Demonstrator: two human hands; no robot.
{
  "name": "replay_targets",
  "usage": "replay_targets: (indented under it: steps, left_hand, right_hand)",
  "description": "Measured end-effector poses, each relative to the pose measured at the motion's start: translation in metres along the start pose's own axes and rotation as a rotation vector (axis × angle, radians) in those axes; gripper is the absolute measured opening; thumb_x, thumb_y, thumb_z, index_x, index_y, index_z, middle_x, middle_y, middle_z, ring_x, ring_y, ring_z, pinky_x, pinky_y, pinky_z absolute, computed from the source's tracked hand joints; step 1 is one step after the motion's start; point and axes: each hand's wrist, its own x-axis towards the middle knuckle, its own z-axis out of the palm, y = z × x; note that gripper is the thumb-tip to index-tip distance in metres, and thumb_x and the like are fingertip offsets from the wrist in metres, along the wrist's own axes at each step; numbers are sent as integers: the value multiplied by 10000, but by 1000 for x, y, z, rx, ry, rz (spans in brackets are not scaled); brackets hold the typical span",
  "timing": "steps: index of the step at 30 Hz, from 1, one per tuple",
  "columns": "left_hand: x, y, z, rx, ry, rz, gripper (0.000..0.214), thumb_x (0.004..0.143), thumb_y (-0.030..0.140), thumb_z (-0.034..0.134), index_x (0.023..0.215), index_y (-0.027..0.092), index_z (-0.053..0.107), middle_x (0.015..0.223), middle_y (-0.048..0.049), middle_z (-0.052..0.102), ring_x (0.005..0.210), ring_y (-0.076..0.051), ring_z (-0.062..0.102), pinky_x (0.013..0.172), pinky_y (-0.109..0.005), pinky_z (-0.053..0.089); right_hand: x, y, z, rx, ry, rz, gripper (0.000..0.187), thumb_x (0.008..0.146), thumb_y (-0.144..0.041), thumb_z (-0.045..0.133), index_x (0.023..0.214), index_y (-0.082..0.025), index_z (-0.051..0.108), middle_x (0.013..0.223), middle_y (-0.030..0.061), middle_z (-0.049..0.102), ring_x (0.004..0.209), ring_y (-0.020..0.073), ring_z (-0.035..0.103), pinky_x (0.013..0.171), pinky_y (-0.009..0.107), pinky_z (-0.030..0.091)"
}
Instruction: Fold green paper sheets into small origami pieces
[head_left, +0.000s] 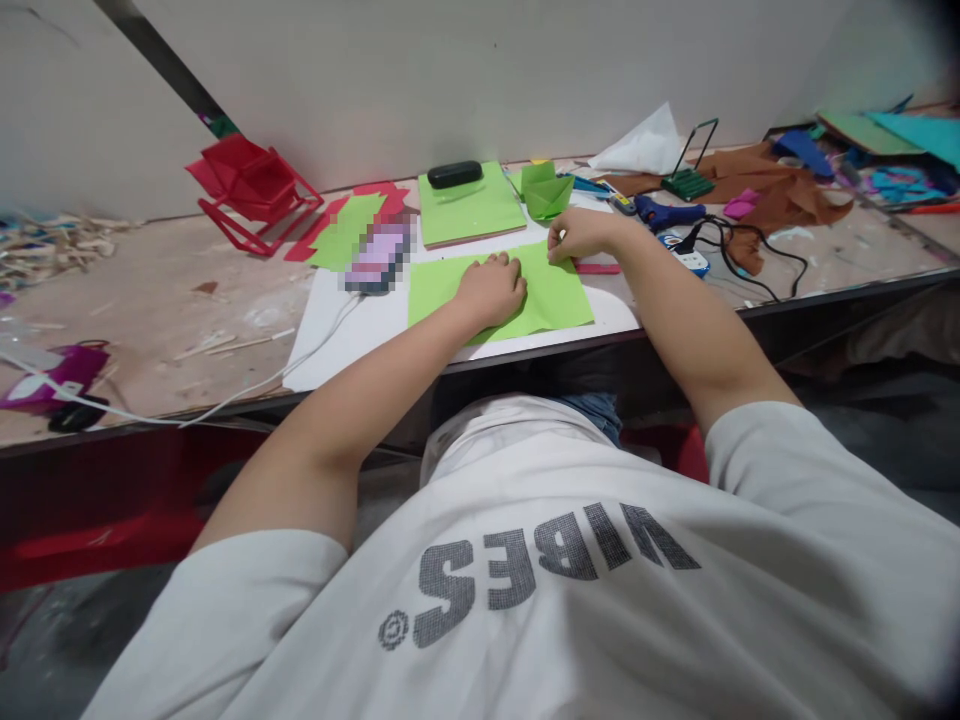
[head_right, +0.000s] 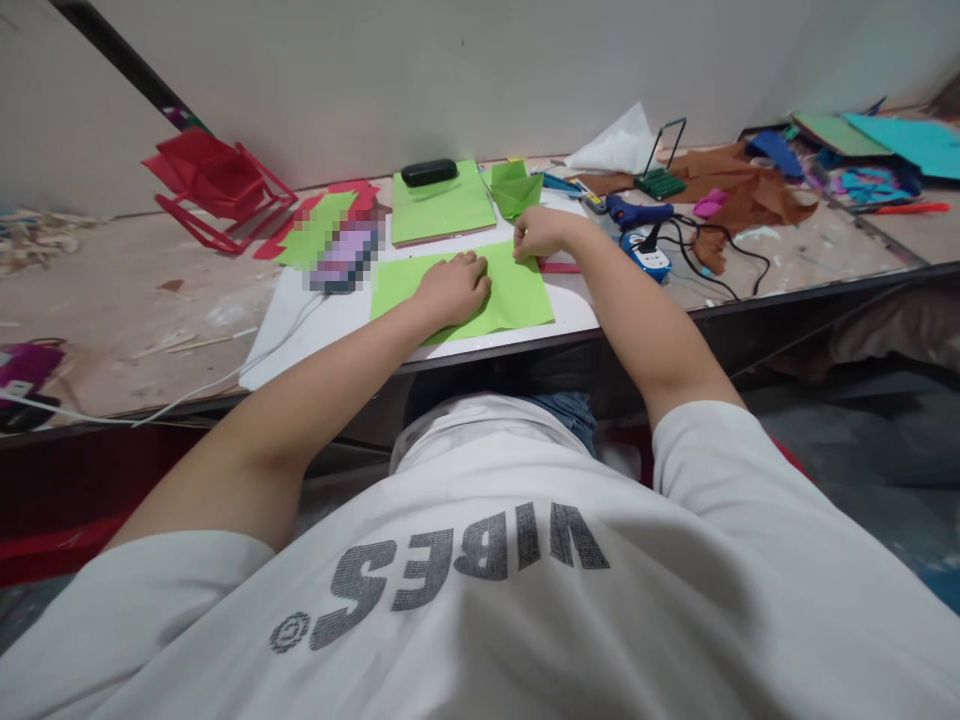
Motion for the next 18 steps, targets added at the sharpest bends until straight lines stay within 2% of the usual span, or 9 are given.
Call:
replay_targets:
  steps: [2, 4, 7, 9, 11, 15, 18]
  left_hand:
    - [-8, 7, -5, 45, 13, -4, 701, 1258, 361, 349, 1760, 117, 773, 1817, -289, 763, 1693, -501, 748, 1430, -665, 601]
    - [-15, 12, -7, 62, -4, 8, 687, 1250, 344, 358, 1721, 82, 784, 1745, -320, 785, 1603, -517, 793, 1351, -669, 649]
    - [-20, 10, -3, 36, -5, 69, 737, 1258, 358, 352, 1797, -27, 673, 1898, -373, 656, 1800, -511, 651, 1480, -636, 563]
    - [-20, 7, 3, 8, 6, 88, 773, 1267, 362, 347, 1862, -71, 584, 2026, -363, 529, 1936, -477, 506, 1597, -578, 429]
    - [-18, 3, 10, -20, 17, 82, 797, 1275, 365, 347, 1923, -69, 512, 2100, -328, 434, 1994, -448, 425, 1649, -541, 331]
    - [-15, 0, 17, -45, 18, 62, 824, 1282, 372, 354, 1987, -46, 443, 2132, -293, 379, 2019, -419, 389, 1665, -538, 292]
    - [-15, 0, 17, -44, 9, 59, 837, 1287, 389, 346, 2003, -38, 429, 2143, -281, 357, 2028, -406, 372, 1668, -526, 282]
  right_hand:
    - [-11, -1, -1, -32, 62, -38, 159, 1015, -272, 1044, 1148, -238, 964, 1191, 143, 960, 1204, 418, 900, 1169, 559, 729]
    - [-23, -3, 2, -59, 151, -69, 176, 1033, -251, 994, 1206, -239, 969, 1369, 177, 957, 1325, 454, 876, 1241, 580, 696]
    - [-42, -3, 12, -70, 224, -98, 230, 1048, -199, 906, 1269, -220, 966, 1472, 209, 937, 1397, 462, 858, 1301, 564, 660]
    - [-50, -2, 22, -49, 234, -95, 255, 1038, -191, 883, 1276, -204, 973, 1436, 210, 948, 1366, 452, 874, 1293, 549, 668]
    - [-55, 0, 32, -26, 264, -74, 271, 1026, -191, 858, 1266, -183, 984, 1367, 204, 965, 1308, 443, 891, 1262, 548, 687]
    - [-56, 5, 48, 6, 350, -15, 285, 1075, -208, 765, 1251, -141, 980, 1320, 220, 964, 1271, 433, 888, 1231, 554, 687]
    - [-54, 10, 54, 28, 378, 4, 282, 1105, -218, 743, 1271, -161, 964, 1357, 214, 953, 1289, 419, 868, 1218, 528, 677]
